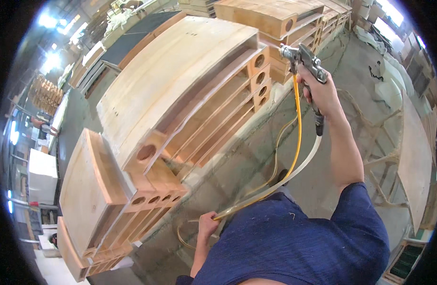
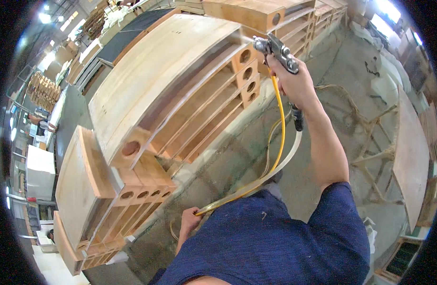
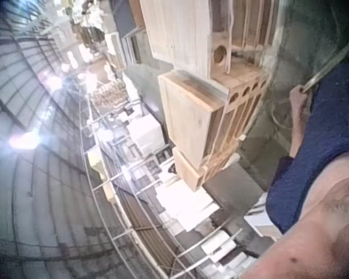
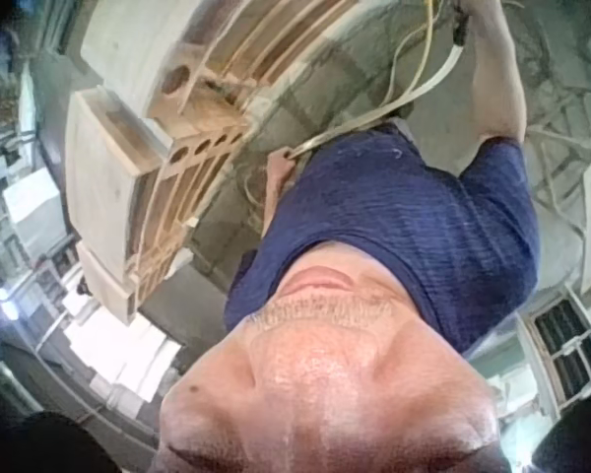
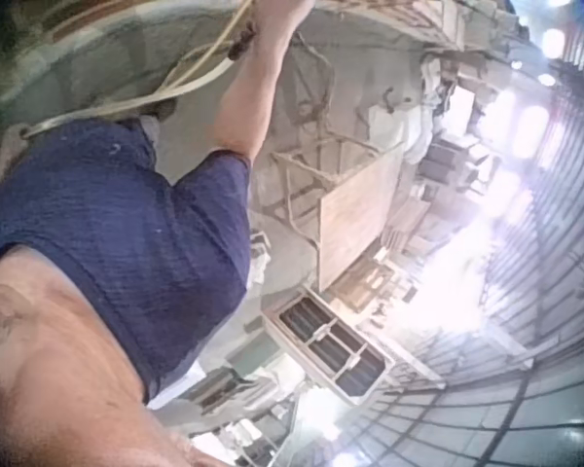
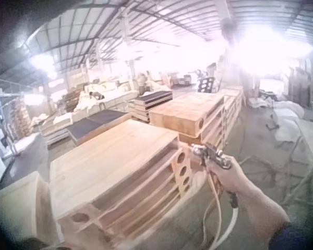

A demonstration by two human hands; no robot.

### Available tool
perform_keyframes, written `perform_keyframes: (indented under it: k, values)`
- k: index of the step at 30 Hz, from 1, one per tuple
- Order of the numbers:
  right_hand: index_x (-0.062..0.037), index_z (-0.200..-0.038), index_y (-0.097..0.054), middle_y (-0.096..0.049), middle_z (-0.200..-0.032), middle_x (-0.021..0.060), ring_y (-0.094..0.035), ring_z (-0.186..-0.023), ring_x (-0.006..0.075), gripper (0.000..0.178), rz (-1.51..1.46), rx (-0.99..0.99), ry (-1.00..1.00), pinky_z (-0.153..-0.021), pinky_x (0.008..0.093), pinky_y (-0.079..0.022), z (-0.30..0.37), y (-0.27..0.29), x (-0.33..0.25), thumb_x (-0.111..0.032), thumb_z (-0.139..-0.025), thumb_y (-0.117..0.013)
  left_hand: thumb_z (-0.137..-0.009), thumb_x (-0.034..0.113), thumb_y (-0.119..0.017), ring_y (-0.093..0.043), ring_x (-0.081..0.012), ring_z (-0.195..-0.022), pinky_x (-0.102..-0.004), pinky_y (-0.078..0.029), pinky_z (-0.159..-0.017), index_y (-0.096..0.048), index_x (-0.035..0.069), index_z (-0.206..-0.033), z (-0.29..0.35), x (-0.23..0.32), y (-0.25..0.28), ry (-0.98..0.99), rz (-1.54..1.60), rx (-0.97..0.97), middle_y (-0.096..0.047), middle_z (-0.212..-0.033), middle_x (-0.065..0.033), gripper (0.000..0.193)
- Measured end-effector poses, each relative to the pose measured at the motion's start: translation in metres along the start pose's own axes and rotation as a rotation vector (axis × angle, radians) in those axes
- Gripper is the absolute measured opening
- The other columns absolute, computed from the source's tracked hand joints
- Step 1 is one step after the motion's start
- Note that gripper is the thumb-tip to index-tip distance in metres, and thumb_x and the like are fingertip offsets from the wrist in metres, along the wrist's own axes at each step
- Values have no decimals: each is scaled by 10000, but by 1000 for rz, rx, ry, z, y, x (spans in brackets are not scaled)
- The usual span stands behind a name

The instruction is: The person sprays a clear liquid onto wooden furniture frames using a spray gun, then places white foam sheets onto the frames. The person handles the foam sheets one by one and positions them on the wooden structures.

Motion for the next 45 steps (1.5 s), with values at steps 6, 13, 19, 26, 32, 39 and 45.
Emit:
perform_keyframes:
  k: [6,13,19,26,32,39,45]
  values:
    - [-64,-970,-617,-554,-693,-38,-523,-583,52,191,35,-312,400,-529,236,-440,-39,57,24,-235,-897,-660,-689,253,-729,-646,-316,-672,-384,-495,-639,-689,84,-796,-53,116,-75,-23,-184,1,-644,-707,-154,204]
    - [-58,-998,-611,-507,-689,-3,-460,-655,95,285,86,83,104,-618,281,-418,-137,208,92,-322,-898,-654,-695,239,-700,-644,-340,-713,-404,-495,-649,-695,95,-815,-108,204,-140,-53,-192,-73,-652,-739,-156,187]
    - [-46,-979,-605,-502,-683,4,-469,-660,99,289,135,-68,158,-613,284,-418,-178,224,95,-319,-898,-651,-697,243,-713,-638,-340,-696,-414,-477,-619,-693,93,-803,-147,280,-170,-54,-208,-61,-653,-733,-153,185]
    - [-48,-939,-597,-468,-673,-41,-426,-628,75,270,85,35,166,-566,268,-380,-280,284,127,-315,-916,-636,-698,228,-706,-635,-342,-698,-407,-479,-622,-689,87,-794,-214,338,-211,-6,-193,-110,-652,-734,-152,171]
    - [-55,-1008,-600,-510,-702,-21,-462,-639,82,278,133,0,66,-591,268,-405,-350,323,146,-317,-920,-627,-683,184,-702,-637,-331,-685,-393,-477,-623,-685,78,-792,-289,393,-234,-6,-164,-38,-650,-728,-159,152]
    - [-46,-954,-587,-466,-666,-8,-449,-655,98,277,173,3,106,-599,288,-393,-433,369,170,-317,-912,-633,-685,225,-734,-644,-317,-667,-385,-474,-606,-681,59,-772,-344,520,-228,-71,-243,-83,-652,-717,-162,194]
    - [-45,-945,-613,-505,-691,-18,-459,-663,87,302,96,108,89,-611,271,-404,-511,438,193,-346,-919,-625,-698,245,-738,-646,-308,-660,-382,-477,-609,-689,68,-773,-367,572,-262,-43,-238,-95,-651,-702,-158,198]
Point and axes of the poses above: each hand's wrist, its own z-axis away from the middle knuckle, its own y-axis out of the back of the hand, x = y × z, the point moved 6 cm from there along -z, towards the middle knuckle
